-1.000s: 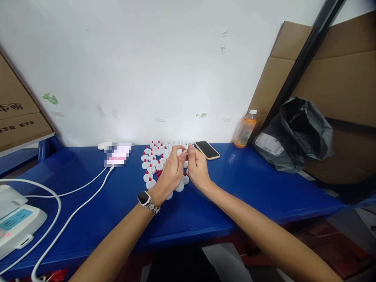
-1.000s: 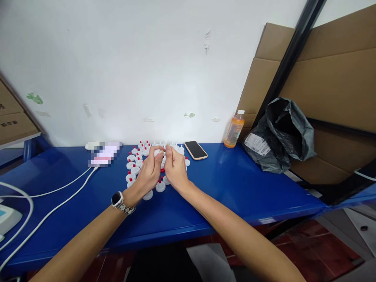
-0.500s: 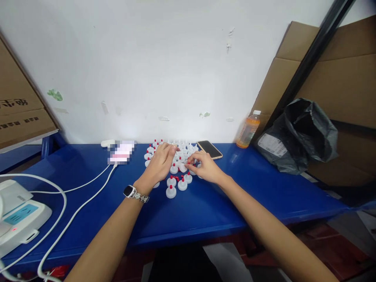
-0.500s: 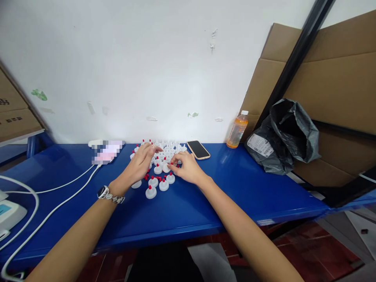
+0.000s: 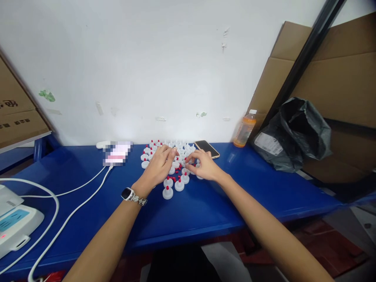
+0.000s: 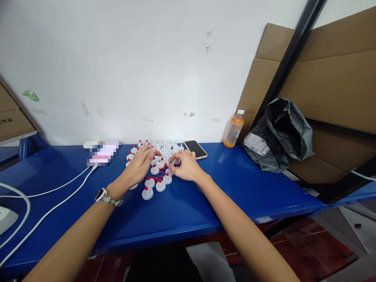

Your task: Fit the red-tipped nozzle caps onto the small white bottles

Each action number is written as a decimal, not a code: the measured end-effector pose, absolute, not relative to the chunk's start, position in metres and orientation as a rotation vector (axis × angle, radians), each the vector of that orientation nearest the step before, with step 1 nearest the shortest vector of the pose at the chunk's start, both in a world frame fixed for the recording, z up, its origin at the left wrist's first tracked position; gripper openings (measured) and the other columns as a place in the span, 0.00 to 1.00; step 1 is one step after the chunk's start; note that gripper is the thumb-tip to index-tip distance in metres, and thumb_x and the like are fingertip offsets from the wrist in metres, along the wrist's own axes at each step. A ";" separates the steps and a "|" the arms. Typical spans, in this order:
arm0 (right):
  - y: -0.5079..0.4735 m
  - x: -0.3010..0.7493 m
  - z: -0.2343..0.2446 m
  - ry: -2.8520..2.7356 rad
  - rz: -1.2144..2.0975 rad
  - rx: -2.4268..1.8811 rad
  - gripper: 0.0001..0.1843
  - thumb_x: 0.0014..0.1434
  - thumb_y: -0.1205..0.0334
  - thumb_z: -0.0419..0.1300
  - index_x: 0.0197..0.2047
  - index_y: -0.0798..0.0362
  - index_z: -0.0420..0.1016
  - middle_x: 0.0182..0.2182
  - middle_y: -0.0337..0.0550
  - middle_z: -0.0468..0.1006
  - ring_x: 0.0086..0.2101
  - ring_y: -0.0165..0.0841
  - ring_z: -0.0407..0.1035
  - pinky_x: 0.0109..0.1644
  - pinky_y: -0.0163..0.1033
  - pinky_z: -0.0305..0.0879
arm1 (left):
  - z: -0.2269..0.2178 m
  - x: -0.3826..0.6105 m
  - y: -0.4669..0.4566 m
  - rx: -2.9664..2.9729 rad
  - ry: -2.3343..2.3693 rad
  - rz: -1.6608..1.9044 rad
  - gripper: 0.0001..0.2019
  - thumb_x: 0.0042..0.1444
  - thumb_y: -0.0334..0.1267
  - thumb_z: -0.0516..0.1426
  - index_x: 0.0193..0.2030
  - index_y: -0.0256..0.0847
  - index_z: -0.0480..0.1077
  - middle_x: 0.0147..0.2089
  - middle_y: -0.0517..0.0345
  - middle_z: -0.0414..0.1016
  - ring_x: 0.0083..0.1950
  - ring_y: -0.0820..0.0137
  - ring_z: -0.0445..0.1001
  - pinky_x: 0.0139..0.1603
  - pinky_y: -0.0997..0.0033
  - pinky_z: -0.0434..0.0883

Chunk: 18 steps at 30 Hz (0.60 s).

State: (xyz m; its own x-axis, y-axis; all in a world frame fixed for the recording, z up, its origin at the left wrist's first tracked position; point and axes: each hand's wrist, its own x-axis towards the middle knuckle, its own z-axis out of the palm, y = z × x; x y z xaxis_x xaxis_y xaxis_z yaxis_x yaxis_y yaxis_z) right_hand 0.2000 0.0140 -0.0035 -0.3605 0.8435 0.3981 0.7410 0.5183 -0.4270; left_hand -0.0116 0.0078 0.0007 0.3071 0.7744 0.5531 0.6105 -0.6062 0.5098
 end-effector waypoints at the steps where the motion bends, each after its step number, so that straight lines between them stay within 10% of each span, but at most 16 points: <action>1: 0.017 0.200 -0.002 -2.146 0.227 -1.297 0.07 0.59 0.58 0.61 0.35 0.50 0.79 0.35 0.41 0.78 0.41 0.37 0.67 0.49 0.45 0.50 | 0.001 -0.011 0.008 2.375 1.278 1.175 0.27 0.71 0.53 0.38 0.45 0.42 0.74 0.42 0.52 0.70 0.49 0.61 0.68 0.56 0.54 0.65; 12: 0.079 0.176 0.005 -2.194 0.159 -1.526 0.07 0.58 0.61 0.60 0.33 0.52 0.80 0.32 0.44 0.82 0.40 0.39 0.72 0.53 0.47 0.53 | -0.005 -0.012 0.012 2.445 1.344 1.154 0.18 0.70 0.50 0.46 0.41 0.41 0.71 0.43 0.52 0.70 0.49 0.61 0.69 0.55 0.55 0.66; 18: 0.056 0.182 0.008 -1.780 0.685 -1.092 0.10 0.57 0.55 0.62 0.34 0.54 0.78 0.31 0.43 0.81 0.33 0.34 0.73 0.42 0.40 0.64 | -0.004 -0.011 0.007 2.423 1.348 1.247 0.18 0.66 0.49 0.53 0.57 0.44 0.66 0.55 0.49 0.69 0.57 0.59 0.68 0.59 0.54 0.66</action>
